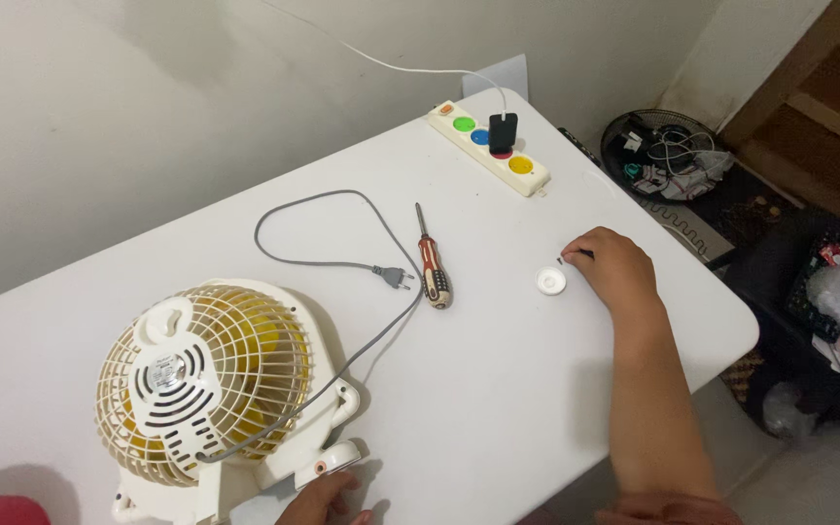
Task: The person unplugs a yellow and blue cartoon-style electric fan, removes the front grille and central cap, then uses a screwdriver to remove screws from the back of the fan base. The person continues to unscrew multiple fasteners from the rear housing.
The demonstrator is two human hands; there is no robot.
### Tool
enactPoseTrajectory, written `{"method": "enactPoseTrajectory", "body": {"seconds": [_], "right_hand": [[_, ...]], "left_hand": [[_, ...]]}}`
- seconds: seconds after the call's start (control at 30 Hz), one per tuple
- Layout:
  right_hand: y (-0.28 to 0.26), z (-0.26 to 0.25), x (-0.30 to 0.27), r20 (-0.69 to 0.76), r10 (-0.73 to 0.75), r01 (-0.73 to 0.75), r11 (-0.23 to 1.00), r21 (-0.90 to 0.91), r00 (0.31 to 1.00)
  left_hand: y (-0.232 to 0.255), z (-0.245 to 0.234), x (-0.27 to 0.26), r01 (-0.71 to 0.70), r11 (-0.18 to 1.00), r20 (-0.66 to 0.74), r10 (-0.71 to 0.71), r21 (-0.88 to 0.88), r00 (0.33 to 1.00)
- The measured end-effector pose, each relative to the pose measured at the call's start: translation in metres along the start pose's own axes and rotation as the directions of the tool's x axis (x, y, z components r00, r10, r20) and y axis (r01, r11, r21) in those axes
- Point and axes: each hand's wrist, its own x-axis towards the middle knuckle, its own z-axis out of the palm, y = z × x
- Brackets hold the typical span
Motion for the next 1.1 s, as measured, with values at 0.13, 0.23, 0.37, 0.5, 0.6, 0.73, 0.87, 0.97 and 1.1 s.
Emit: {"method": "enactPoseTrajectory", "body": {"seconds": [0.13, 0.23, 0.37, 0.5, 0.6, 0.73, 0.87, 0.97, 1.1], "right_hand": [[-0.001, -0.002, -0.001, 0.009, -0.014, 0.014, 1.0, -0.004, 1.0], [-0.004, -0.004, 0.001, 0.044, 0.042, -0.041, 0.999, -0.027, 0.998], [-0.006, -0.002, 0.001, 0.073, 0.106, -0.104, 0.994, -0.035, 0.992], [-0.002, -0.003, -0.002, 0.044, 0.024, -0.022, 0.999, -0.037, 0.999], [-0.003, -0.003, -0.002, 0.061, 0.053, -0.051, 0.998, -0.036, 0.997], [-0.008, -0.005, 0.0, 0.087, 0.1, -0.095, 0.994, -0.055, 0.991], [-0.006, -0.011, -0.007, -0.005, -0.012, 0.012, 0.999, 0.049, 1.0], [-0.001, -0.013, -0.007, -0.093, 0.035, -0.01, 0.966, 0.259, 0.995], [0.021, -0.001, 0.0, -0.308, -0.064, 0.14, 0.963, 0.232, 0.949]], "left_hand": [[0.01, -0.003, -0.004, -0.145, 0.989, -0.104, 0.144, 0.0, 0.984], [0.025, -0.004, -0.015, -0.269, 0.962, -0.239, 0.27, 0.038, 0.933], [0.053, -0.014, -0.02, -0.193, 0.981, -0.262, 0.194, 0.03, 0.946], [0.09, -0.028, -0.029, -0.078, 0.996, -0.255, 0.088, 0.048, 0.963], [0.116, -0.035, -0.038, 0.062, 0.995, -0.258, -0.041, 0.074, 0.965], [0.135, -0.045, -0.042, 0.065, 0.996, -0.254, -0.048, 0.059, 0.966], [0.14, -0.048, -0.042, -0.048, 0.998, -0.283, 0.056, 0.038, 0.958], [0.141, -0.049, -0.052, -0.172, 0.985, -0.379, 0.161, 0.006, 0.911], [0.145, -0.066, -0.074, -0.493, 0.839, -0.627, 0.516, 0.23, 0.584]]}}
